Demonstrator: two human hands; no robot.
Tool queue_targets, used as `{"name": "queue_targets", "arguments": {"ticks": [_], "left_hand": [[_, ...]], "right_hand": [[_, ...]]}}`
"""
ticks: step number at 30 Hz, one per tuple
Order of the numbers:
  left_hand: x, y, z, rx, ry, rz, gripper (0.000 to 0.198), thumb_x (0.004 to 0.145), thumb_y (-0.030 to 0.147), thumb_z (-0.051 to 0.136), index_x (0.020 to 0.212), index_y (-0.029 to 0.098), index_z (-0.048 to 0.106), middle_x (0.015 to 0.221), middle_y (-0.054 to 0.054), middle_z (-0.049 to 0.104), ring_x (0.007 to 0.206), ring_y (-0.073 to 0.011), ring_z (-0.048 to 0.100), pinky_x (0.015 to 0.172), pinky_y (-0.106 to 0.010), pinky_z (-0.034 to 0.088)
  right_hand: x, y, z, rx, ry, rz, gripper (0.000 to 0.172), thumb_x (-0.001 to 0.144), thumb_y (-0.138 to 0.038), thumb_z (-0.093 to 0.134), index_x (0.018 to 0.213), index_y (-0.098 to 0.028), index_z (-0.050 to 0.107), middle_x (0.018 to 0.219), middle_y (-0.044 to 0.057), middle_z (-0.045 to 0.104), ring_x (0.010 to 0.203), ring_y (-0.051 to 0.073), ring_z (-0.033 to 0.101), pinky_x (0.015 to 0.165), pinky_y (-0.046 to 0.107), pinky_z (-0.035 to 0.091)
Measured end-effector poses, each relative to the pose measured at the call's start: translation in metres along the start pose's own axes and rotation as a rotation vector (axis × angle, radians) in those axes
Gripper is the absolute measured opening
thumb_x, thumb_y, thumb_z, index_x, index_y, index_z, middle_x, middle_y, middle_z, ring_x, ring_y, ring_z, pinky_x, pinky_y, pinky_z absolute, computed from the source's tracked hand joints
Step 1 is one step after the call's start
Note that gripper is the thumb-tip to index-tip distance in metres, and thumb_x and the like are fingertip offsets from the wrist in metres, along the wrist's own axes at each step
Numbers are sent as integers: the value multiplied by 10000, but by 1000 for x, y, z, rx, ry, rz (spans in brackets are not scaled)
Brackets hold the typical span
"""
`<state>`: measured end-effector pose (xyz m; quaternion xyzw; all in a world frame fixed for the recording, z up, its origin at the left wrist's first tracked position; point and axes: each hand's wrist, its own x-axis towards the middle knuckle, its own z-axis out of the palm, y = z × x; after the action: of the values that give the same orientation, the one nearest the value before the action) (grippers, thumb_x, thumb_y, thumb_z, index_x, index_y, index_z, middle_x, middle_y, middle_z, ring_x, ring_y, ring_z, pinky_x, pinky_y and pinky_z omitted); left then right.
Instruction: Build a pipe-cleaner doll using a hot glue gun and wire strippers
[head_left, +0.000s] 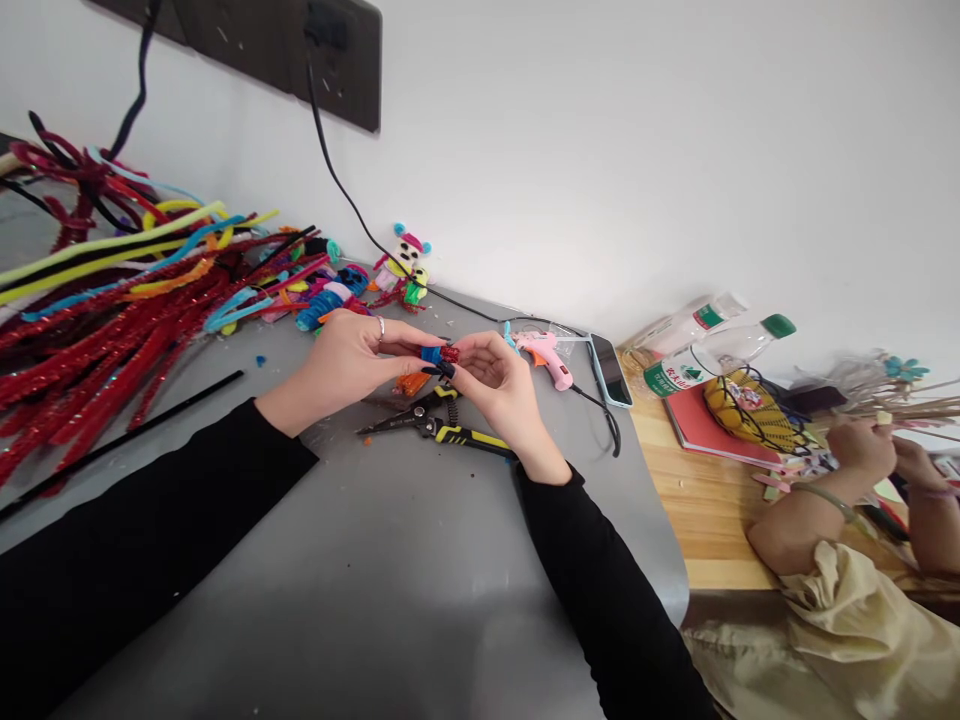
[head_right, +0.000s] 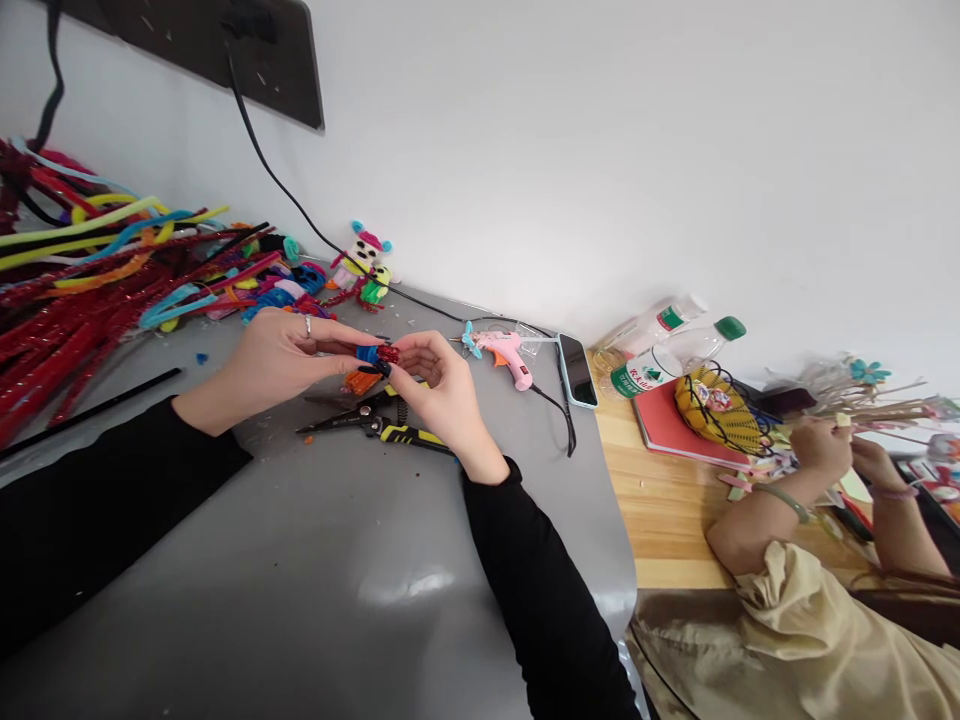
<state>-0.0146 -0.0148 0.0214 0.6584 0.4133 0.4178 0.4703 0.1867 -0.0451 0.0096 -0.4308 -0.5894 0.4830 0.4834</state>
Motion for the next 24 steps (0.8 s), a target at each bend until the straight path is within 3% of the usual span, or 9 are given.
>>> {"name": "queue_targets", "arguments": {"ticks": [10, 16, 24], "left_hand": [[0, 0, 0, 24, -9, 11, 196, 770, 373, 799, 919, 259, 855, 989, -36, 848, 940, -309, 812, 921, -413, 674], [0, -2, 1, 37, 0, 22, 197, 783, 364, 781, 937, 263, 853, 977, -32, 849, 937, -299, 812, 933, -401, 667], [2, -5, 1, 82, -29, 204, 300, 807, 415, 777, 1065, 274, 837, 1247, -48, 797, 1136, -273, 750, 975, -372, 651]], "right_hand": [[0, -2, 0, 34, -5, -7, 346, 810, -461, 835, 981, -240, 630, 943, 16, 701, 873, 143, 677, 853, 306, 591], [1, 0, -1, -14, 9, 0, 384, 800, -514, 837, 979, -247, 626, 950, 22, 708, 893, 161, 690, 880, 334, 610], [3, 4, -5, -1, 19, 1, 430, 777, -568, 843, 975, -251, 629, 936, 21, 707, 888, 166, 686, 839, 327, 610]]}}
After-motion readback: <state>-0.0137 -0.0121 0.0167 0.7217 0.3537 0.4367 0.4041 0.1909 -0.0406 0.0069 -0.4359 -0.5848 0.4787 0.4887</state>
